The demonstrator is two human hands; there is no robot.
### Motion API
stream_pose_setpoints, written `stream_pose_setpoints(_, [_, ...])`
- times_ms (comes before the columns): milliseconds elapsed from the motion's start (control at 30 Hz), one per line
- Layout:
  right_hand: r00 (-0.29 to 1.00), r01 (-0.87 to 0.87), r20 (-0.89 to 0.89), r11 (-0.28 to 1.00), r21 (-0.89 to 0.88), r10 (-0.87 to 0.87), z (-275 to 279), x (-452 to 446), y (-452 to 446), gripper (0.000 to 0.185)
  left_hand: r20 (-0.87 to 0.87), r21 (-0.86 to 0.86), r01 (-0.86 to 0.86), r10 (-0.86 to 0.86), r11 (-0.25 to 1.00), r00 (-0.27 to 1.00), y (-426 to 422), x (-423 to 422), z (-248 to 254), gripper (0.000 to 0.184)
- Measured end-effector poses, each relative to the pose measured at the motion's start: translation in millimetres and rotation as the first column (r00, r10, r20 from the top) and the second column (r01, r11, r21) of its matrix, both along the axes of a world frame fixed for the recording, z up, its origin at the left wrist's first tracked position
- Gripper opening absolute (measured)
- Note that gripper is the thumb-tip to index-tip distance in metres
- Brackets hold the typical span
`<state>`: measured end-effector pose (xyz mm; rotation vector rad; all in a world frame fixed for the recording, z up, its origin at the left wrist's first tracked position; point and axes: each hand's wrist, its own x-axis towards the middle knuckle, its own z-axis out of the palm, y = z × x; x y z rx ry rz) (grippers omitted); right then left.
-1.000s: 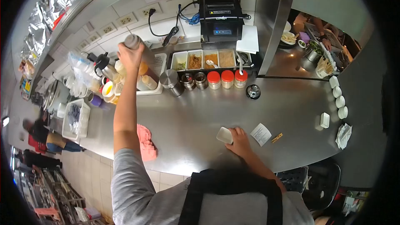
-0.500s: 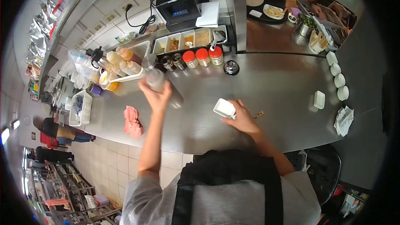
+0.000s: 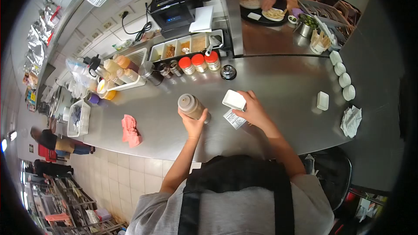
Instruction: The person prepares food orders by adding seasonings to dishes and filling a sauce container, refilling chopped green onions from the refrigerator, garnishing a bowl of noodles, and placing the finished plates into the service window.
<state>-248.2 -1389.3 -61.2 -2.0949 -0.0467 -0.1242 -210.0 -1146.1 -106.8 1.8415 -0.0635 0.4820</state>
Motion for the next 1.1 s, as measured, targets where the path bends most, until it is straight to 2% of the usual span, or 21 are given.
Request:
stream_pose_setpoints(33, [1.0,-0.009,-0.015,1.0,0.001,0.009,2,0,-3,0.067,0.037,0.079,0.02,-0.023,0.997,0.999,-3,4,2,0.094])
stream_pose_setpoints(100, [0.994,-0.019,0.106,0.999,-0.051,0.024,-10,4,-11,0.067,0.109,0.236,0.038,-0.065,0.971,0.992,-7,16,13,0.092])
stream_pose_setpoints(133, [0.985,-0.022,0.17,0.997,-0.076,0.035,-12,7,-14,0.067,0.073,0.412,0.072,-0.111,0.908,0.991,-6,16,22,0.09])
stream_pose_setpoints(233, [0.992,-0.052,0.108,0.996,-0.072,0.06,-7,11,-23,0.07,0.09,0.769,0.072,-0.22,0.635,0.971,-4,22,32,0.092])
stream_pose_setpoints(400, [0.992,-0.109,0.052,0.991,-0.084,0.114,-7,16,-30,0.067,0.13,0.887,0.052,-0.356,0.458,0.925,-7,33,35,0.093])
stream_pose_setpoints(600, [0.985,-0.151,0.067,0.983,-0.102,0.159,-21,20,-34,0.068,0.116,0.92,0.052,-0.397,0.389,0.91,-12,36,44,0.09])
stream_pose_setpoints(700, [0.983,-0.168,0.061,0.982,-0.092,0.174,-20,19,-34,0.069,0.111,0.964,0.005,-0.418,0.266,0.902,-13,40,49,0.072])
stream_pose_setpoints(800, [0.981,-0.184,0.041,0.981,-0.068,0.187,-22,19,-34,0.069,0.117,0.977,-0.015,-0.471,0.215,0.874,-13,46,54,0.064])
stream_pose_setpoints(933, [0.978,-0.192,0.075,0.979,-0.064,0.196,-31,21,-34,0.068,0.103,0.984,-0.011,-0.51,0.18,0.854,-16,48,63,0.061])
stream_pose_setpoints(1100, [0.981,-0.189,0.026,0.981,-0.035,0.19,-27,19,-36,0.068,0.109,0.987,-0.028,-0.539,0.156,0.835,-20,51,67,0.061])
